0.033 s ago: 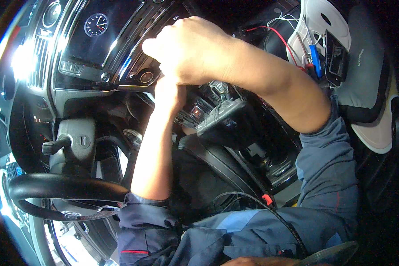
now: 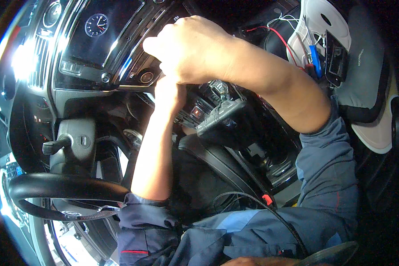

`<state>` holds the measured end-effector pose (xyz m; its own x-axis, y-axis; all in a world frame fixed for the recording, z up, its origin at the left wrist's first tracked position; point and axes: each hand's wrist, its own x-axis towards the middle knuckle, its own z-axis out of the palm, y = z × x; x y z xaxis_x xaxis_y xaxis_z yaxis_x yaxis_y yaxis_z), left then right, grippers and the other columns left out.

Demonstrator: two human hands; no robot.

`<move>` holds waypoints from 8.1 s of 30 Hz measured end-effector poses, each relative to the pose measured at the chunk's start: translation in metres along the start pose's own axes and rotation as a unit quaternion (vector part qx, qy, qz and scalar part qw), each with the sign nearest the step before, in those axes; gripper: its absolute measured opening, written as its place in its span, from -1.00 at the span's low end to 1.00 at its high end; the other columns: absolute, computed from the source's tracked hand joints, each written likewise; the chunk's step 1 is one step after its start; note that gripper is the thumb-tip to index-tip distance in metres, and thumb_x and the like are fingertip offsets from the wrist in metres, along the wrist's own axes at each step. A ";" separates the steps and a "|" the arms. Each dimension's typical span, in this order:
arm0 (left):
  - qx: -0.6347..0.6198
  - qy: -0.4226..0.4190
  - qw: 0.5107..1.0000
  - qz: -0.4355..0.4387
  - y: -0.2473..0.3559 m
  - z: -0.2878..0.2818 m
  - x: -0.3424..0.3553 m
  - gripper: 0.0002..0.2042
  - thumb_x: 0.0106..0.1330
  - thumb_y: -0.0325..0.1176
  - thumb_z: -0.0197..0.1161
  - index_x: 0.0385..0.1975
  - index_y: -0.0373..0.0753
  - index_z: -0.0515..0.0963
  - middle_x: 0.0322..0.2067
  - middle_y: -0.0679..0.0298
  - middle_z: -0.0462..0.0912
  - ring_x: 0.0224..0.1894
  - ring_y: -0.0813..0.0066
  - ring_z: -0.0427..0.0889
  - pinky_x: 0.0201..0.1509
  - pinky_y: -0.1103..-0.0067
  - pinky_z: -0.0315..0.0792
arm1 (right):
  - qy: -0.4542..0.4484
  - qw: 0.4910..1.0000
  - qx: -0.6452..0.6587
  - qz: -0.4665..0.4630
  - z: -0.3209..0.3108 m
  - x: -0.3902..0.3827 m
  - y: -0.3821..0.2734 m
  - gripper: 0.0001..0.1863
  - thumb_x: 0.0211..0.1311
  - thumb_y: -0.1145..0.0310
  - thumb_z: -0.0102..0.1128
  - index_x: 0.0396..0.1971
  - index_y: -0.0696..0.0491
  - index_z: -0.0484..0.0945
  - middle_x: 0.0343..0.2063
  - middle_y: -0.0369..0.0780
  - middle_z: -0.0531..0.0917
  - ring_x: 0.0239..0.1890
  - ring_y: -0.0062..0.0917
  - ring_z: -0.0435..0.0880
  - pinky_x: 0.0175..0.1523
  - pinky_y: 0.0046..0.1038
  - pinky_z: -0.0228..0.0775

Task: The person sits in the driver seat and works on the car's center console, connecting red and black wires to the stereo unit and using a blue pry tool to remove and reposition interior trim panels. The person handles the stereo unit, wiring harness, and trim pieces throughout the clip.

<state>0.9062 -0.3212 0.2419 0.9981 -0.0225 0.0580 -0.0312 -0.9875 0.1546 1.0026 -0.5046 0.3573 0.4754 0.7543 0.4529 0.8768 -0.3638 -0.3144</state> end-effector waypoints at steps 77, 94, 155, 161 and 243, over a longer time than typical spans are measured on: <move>-0.082 0.057 0.990 -0.100 0.059 0.024 0.030 -0.66 0.53 -0.07 0.09 -0.05 -0.22 0.61 -0.21 0.00 0.65 -0.11 -0.04 0.68 0.01 0.14 0.60 | 0.139 0.759 0.623 0.126 0.055 0.000 0.019 -0.65 0.55 0.21 -0.04 -0.44 0.07 0.51 -0.48 -0.32 0.50 -0.43 -0.66 0.43 -0.28 -0.59 0.28; -0.075 -0.034 0.990 -0.118 0.057 0.023 0.034 -0.63 0.48 -0.12 0.12 -0.05 -0.35 0.59 -0.14 -0.03 0.71 -0.09 -0.04 0.71 0.03 0.14 0.60 | 0.001 0.769 0.621 0.154 0.038 0.004 0.014 -0.33 0.36 -0.31 0.24 -0.71 -0.04 0.46 -0.73 -0.39 0.48 -0.66 -0.67 0.45 -0.50 -0.55 0.28; -0.063 0.011 0.994 -0.086 0.050 0.033 0.025 -0.46 0.35 0.00 0.24 0.23 -0.20 0.54 0.08 -0.08 0.69 0.14 -0.04 0.69 0.23 0.16 0.55 | 0.031 0.975 -0.044 -0.214 -0.002 0.001 0.009 -0.80 0.17 0.35 0.27 -0.31 0.18 0.67 -0.46 -0.10 0.75 -0.39 -0.25 0.81 -0.24 -0.27 0.68; -0.087 -0.058 0.982 -0.158 0.049 0.033 0.033 -0.49 0.33 -0.06 0.28 0.19 -0.25 0.56 0.05 -0.09 0.69 0.14 -0.05 0.68 0.24 0.16 0.55 | -0.029 0.992 -0.110 -0.062 -0.015 -0.011 0.001 -0.74 0.14 0.36 0.37 -0.25 0.22 0.64 -0.43 -0.06 0.73 -0.39 -0.22 0.79 -0.25 -0.29 0.68; -0.103 -0.024 0.989 -0.107 0.040 0.044 0.036 -0.45 0.34 0.04 0.28 0.26 -0.09 0.54 0.11 0.02 0.69 0.19 0.08 0.65 0.27 0.26 0.51 | -0.056 0.993 -0.053 -0.084 -0.004 -0.002 -0.004 -0.74 0.34 0.26 0.13 -0.27 0.01 0.78 -0.31 -0.09 0.81 -0.21 -0.24 0.84 -0.04 -0.20 0.70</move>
<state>0.9432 -0.3679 0.2070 0.9842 0.1715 -0.0435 0.1756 -0.9176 0.3565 0.9990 -0.5066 0.3609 0.3152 0.8631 0.3947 0.9488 -0.2780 -0.1500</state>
